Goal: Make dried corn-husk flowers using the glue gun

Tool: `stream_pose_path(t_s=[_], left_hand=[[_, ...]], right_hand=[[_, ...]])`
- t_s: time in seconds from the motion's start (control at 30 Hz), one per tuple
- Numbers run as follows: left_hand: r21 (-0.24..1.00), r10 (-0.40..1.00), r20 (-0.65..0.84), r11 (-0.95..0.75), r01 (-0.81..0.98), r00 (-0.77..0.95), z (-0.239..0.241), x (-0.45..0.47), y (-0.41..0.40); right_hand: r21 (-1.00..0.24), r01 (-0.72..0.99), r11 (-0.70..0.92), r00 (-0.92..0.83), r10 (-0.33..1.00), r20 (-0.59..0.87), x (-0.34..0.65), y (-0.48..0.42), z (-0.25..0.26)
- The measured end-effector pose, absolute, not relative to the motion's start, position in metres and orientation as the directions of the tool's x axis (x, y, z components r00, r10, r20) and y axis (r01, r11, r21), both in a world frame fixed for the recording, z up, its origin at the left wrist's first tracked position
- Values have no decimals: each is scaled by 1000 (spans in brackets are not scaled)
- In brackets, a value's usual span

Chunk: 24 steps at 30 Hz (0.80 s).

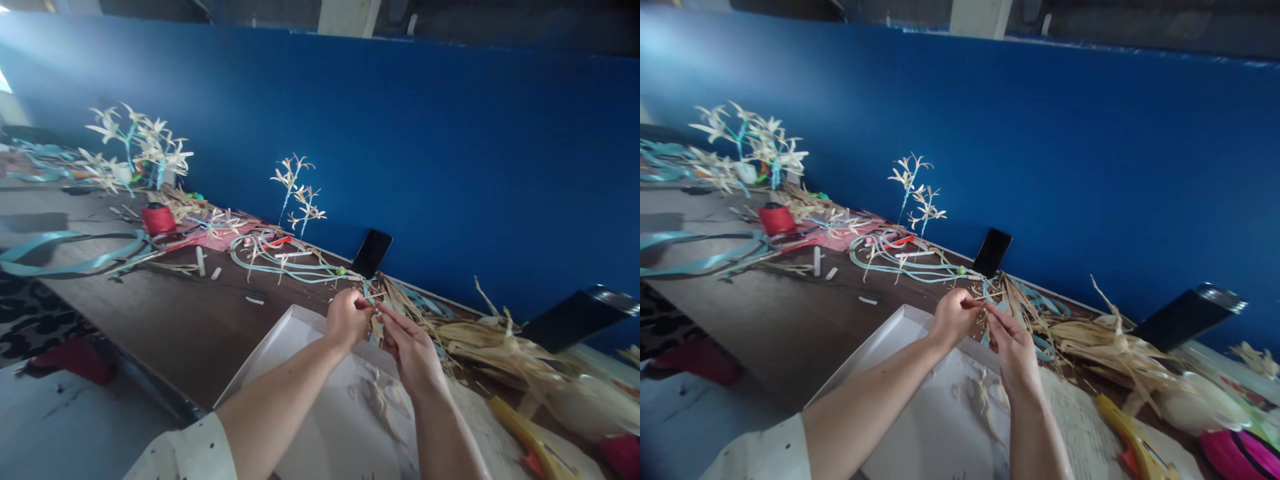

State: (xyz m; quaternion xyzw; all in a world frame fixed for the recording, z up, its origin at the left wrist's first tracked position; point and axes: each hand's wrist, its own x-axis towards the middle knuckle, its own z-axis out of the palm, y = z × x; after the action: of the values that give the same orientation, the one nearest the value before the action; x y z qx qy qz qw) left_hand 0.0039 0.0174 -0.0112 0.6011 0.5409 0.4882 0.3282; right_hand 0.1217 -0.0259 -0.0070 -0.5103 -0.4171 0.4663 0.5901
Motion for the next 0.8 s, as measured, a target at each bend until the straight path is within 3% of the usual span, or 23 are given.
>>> stream_pose_path(t_s=[0.47,0.8], left_hand=[[959,986,166,-166,231,20,-12,4,18],[964,992,124,-116,239,-17,-8,3,17]], right_hand=[[-977,-206,56,238,971,5,118,-25,-6],[-988,-137,72,260,965,34,116,-24,-6]])
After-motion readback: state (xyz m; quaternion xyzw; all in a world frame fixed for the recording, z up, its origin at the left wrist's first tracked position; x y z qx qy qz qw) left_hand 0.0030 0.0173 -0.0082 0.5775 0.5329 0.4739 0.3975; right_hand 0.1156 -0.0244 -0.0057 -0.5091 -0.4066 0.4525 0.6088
